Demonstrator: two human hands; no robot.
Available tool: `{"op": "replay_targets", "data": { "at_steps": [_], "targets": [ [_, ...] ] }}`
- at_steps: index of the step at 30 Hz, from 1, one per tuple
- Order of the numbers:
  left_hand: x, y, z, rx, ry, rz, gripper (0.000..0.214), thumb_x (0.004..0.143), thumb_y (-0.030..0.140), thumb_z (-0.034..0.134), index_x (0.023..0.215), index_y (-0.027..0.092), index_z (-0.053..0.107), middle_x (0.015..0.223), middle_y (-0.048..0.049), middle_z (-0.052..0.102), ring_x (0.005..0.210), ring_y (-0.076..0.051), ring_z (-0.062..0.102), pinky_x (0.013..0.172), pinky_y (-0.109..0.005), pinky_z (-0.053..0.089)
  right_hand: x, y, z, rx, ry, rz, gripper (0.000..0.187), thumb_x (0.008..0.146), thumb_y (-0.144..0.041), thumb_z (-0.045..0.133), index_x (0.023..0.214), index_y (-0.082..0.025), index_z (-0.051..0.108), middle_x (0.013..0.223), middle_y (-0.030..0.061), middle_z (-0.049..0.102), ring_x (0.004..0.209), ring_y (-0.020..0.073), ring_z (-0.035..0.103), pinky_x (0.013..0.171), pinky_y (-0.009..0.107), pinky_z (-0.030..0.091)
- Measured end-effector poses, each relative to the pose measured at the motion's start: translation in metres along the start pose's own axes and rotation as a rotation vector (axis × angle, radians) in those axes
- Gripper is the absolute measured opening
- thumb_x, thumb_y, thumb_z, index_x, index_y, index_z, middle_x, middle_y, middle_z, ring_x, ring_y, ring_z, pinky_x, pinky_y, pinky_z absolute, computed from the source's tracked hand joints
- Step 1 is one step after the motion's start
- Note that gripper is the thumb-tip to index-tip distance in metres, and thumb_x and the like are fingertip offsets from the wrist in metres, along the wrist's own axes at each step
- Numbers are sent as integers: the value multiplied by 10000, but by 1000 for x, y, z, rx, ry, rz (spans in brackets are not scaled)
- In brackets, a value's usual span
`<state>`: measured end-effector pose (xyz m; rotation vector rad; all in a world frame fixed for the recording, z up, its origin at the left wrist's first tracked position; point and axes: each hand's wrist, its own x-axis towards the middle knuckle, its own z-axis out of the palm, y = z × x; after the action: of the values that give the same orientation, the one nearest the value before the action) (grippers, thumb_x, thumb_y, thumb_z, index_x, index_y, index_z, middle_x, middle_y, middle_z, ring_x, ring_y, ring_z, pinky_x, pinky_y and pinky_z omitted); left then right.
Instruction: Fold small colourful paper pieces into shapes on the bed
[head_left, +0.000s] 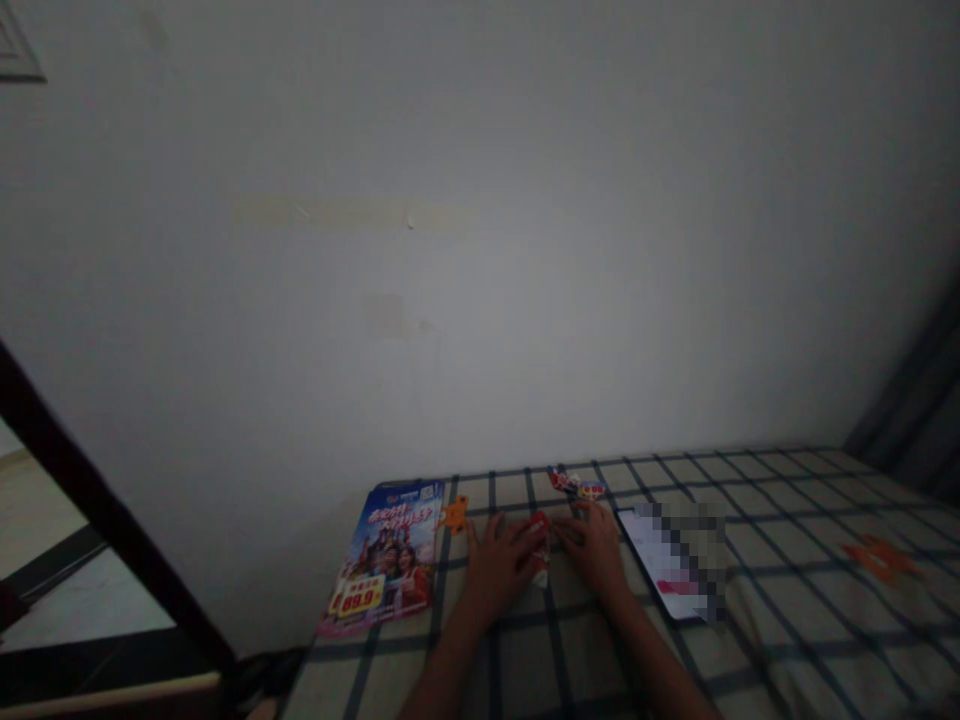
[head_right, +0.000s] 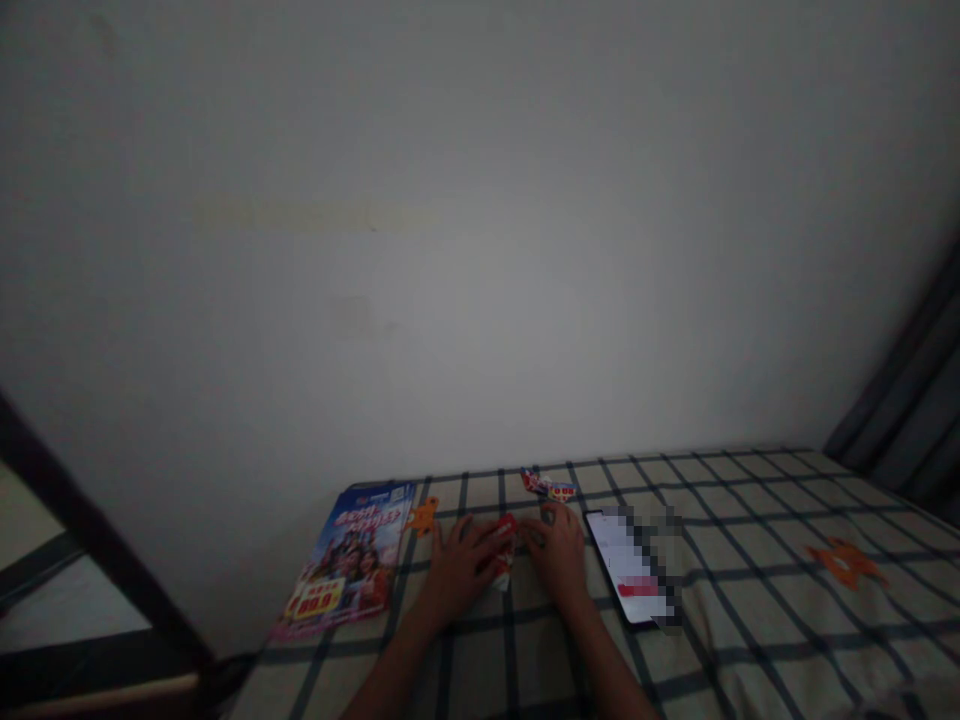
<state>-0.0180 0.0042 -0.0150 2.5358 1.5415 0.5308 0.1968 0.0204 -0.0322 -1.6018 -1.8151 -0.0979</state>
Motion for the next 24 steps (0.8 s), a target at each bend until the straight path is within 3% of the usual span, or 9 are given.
{"op": "replay_targets", "data": {
  "at_steps": [11,24],
  "targets": [
    [0,2,-2,-6,6,-11,437,962,583,443,1396,599,401,1492,99,503,1411,-366,317,1091,-813,10,1,-10,-4,3,-40,52,59,805,-348,732,833,-335,782,1164,72,613,1174,292,501,1001,437,414],
    [1,0,3,20,15,-18,465,959,593,443,1417,597,361,1502,103,491,1416,-359,313,1095,-810,15,-2,-6,0,-12,-47,-2,204,767,-458,729,924,-329,750,1206,72,597,1193,293,513,1009,467,417]
  ]
}}
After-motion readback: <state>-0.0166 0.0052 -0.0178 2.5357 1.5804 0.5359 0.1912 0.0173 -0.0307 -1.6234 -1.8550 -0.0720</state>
